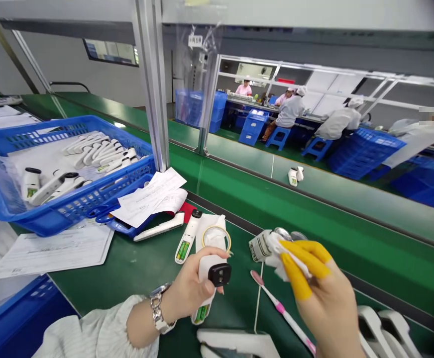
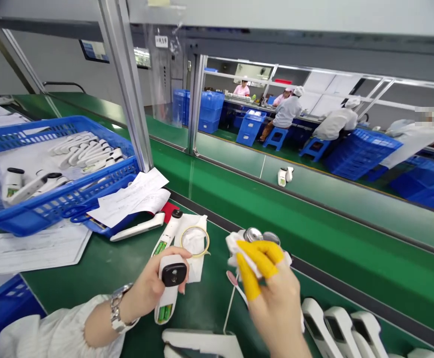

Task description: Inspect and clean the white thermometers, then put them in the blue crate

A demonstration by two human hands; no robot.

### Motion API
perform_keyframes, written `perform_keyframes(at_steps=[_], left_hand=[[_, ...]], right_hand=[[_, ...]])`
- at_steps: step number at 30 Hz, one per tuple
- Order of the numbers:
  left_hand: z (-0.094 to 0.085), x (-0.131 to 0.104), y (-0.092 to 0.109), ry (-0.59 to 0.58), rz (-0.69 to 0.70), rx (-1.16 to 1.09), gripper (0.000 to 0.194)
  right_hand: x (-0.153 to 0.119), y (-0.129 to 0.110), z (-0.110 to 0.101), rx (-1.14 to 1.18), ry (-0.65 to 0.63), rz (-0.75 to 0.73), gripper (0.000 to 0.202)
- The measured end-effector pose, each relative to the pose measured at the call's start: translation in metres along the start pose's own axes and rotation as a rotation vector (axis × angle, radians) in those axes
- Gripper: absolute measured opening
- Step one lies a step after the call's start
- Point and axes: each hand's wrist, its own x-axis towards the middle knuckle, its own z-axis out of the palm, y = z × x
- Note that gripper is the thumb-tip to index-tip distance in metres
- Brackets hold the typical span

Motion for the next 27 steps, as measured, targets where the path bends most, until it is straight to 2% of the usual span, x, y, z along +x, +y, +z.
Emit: perform_keyframes(at_steps=[3,6,12,16,22,27], left_hand=[[0.002,-0.004,0.001,0.038,0.055,0.162,0.067],[0.005,-0.005,0.003,0.051,0.124,0.249,0.059],[0.006,-0.004,0.001,0.079,0.223,0.333,0.06],[0.007,-0.002,0.004,0.136,0.298,0.489,0.062],[0.009,-0.001,0.008,0.169,0.408,0.688,0.061],[0.009,0.0,0.009,0.171,0.442,0.792,0.061]], right_hand=[[-0.006,-0.043,0.0,0.309,-0.068,-0.065,0.032],[-0.005,-0.065,0.005,0.414,-0.165,-0.105,0.03],[0.001,-0.064,0.016,0.475,-0.232,0.004,0.02],[0.002,-0.065,0.015,0.562,-0.266,0.079,0.018],[0.003,-0.066,0.011,0.527,-0.319,0.118,0.011],[0.003,-0.066,0.007,0.466,-0.339,-0.006,0.014]])
